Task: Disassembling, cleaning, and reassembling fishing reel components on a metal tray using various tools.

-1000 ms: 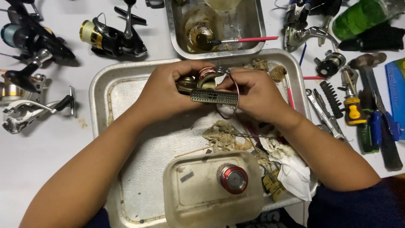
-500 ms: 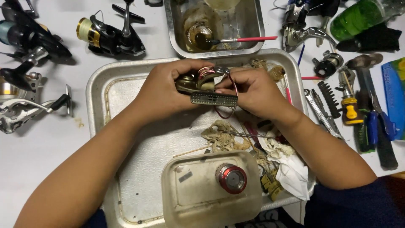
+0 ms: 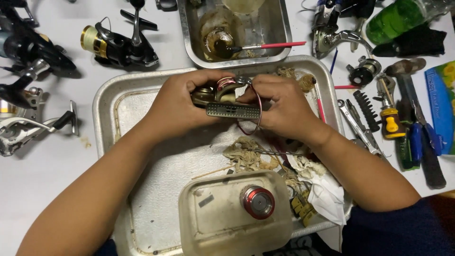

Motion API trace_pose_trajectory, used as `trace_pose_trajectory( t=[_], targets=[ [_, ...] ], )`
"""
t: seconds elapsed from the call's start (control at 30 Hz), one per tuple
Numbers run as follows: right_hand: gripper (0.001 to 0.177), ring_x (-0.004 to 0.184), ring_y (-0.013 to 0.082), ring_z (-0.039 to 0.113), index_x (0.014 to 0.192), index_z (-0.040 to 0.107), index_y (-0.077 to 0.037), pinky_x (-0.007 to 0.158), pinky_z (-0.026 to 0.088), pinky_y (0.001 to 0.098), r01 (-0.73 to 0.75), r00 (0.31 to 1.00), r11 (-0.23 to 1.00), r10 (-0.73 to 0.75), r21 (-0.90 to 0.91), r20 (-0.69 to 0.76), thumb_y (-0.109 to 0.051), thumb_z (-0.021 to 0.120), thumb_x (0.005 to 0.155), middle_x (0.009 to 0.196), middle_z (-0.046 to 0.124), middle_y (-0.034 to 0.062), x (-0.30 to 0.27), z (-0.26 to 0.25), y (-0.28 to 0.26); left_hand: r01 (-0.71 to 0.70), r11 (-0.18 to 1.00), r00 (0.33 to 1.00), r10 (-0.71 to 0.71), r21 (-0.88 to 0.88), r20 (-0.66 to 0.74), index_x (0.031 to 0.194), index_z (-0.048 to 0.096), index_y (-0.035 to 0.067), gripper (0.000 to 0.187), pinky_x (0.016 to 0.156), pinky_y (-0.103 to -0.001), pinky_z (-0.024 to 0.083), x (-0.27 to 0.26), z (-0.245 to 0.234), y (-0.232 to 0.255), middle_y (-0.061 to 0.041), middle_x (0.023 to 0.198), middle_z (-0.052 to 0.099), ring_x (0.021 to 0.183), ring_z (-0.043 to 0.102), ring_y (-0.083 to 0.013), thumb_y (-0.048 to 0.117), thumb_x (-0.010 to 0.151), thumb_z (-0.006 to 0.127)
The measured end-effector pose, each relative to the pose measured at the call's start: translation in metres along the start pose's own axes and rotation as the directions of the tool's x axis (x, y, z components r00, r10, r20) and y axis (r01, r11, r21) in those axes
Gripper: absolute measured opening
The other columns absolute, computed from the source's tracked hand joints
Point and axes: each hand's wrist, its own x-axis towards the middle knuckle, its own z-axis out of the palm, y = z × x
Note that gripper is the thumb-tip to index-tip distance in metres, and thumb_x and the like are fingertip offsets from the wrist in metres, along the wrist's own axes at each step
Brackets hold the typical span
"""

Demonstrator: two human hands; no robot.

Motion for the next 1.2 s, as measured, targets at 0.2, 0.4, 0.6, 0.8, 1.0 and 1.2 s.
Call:
trace_pose_trajectory(
  t=[0.2, 0.4, 0.6, 0.8, 1.0, 1.2],
  targets=[
    [0.017, 0.075, 0.0178, 0.064, 0.097, 0.077, -0.001, 0.065, 0.049, 0.0287, 0.031, 1.0, 0.999, -0.031, 0.022, 0.006, -0.018, 0.076, 0.095, 0.084, 0.068, 0.0073, 0.001, -0.002, 0.001, 0.035, 0.999, 0.999, -0.035, -0.022, -0.006, 0.126, 0.07, 0.013, 0.058, 0.099, -0.022, 0.049, 0.0, -0.001, 0.006, 0.002, 0.122, 0.075, 0.112, 0.068, -0.0076, 0.028, 0.073, 0.087],
    [0.016, 0.081, 0.0196, 0.064, 0.106, 0.075, 0.0, 0.069, 0.049, 0.0298, -0.005, 0.999, 0.997, 0.002, 0.071, 0.034, -0.012, 0.068, 0.098, 0.092, 0.067, 0.0091, -0.002, -0.003, 0.003, -0.008, 1.0, 1.0, 0.009, 0.026, -0.024, 0.124, 0.07, 0.013, 0.053, 0.095, -0.024, 0.051, 0.0, -0.003, 0.004, 0.001, 0.12, 0.076, 0.11, 0.069, -0.0092, 0.025, 0.074, 0.086],
    [0.008, 0.079, 0.0196, 0.067, 0.099, 0.076, -0.002, 0.072, 0.051, 0.0308, 0.017, 1.0, 1.0, -0.017, 0.004, 0.008, -0.003, 0.074, 0.091, 0.089, 0.07, 0.007, 0.002, -0.002, -0.001, 0.047, 0.999, 0.999, -0.047, 0.0, -0.019, 0.126, 0.07, 0.015, 0.055, 0.094, -0.022, 0.05, 0.0, -0.002, 0.007, 0.002, 0.119, 0.077, 0.109, 0.069, -0.0084, 0.024, 0.073, 0.085],
    [0.013, 0.072, 0.02, 0.06, 0.102, 0.076, 0.0, 0.062, 0.045, 0.032, 0.121, 0.993, 0.989, -0.121, -0.082, -0.005, -0.006, 0.08, 0.091, 0.084, 0.065, 0.0085, -0.001, 0.0, 0.0, 0.016, 1.0, 1.0, -0.016, -0.016, -0.013, 0.124, 0.07, 0.014, 0.055, 0.098, -0.025, 0.051, -0.001, -0.001, 0.007, 0.0, 0.121, 0.076, 0.112, 0.07, -0.0105, 0.026, 0.074, 0.087],
    [0.014, 0.076, 0.0198, 0.061, 0.105, 0.076, -0.001, 0.065, 0.047, 0.031, 0.036, 0.999, 0.999, -0.035, -0.029, 0.011, -0.003, 0.071, 0.092, 0.089, 0.068, 0.0083, -0.002, -0.003, -0.001, 0.013, 1.0, 0.999, -0.012, 0.025, -0.035, 0.123, 0.071, 0.013, 0.053, 0.093, -0.024, 0.052, -0.001, -0.002, 0.008, 0.0, 0.118, 0.077, 0.109, 0.07, -0.0099, 0.028, 0.074, 0.085],
    [0.015, 0.079, 0.0209, 0.065, 0.1, 0.076, 0.002, 0.067, 0.052, 0.0301, 0.056, 0.997, 0.998, -0.058, -0.039, -0.049, -0.006, 0.082, 0.089, 0.091, 0.07, 0.0116, -0.002, 0.0, 0.001, 0.016, 1.0, 0.999, -0.016, 0.013, -0.047, 0.122, 0.071, 0.013, 0.052, 0.093, -0.024, 0.052, -0.001, -0.001, 0.007, 0.001, 0.117, 0.077, 0.108, 0.07, -0.0097, 0.025, 0.074, 0.085]
  ],
)
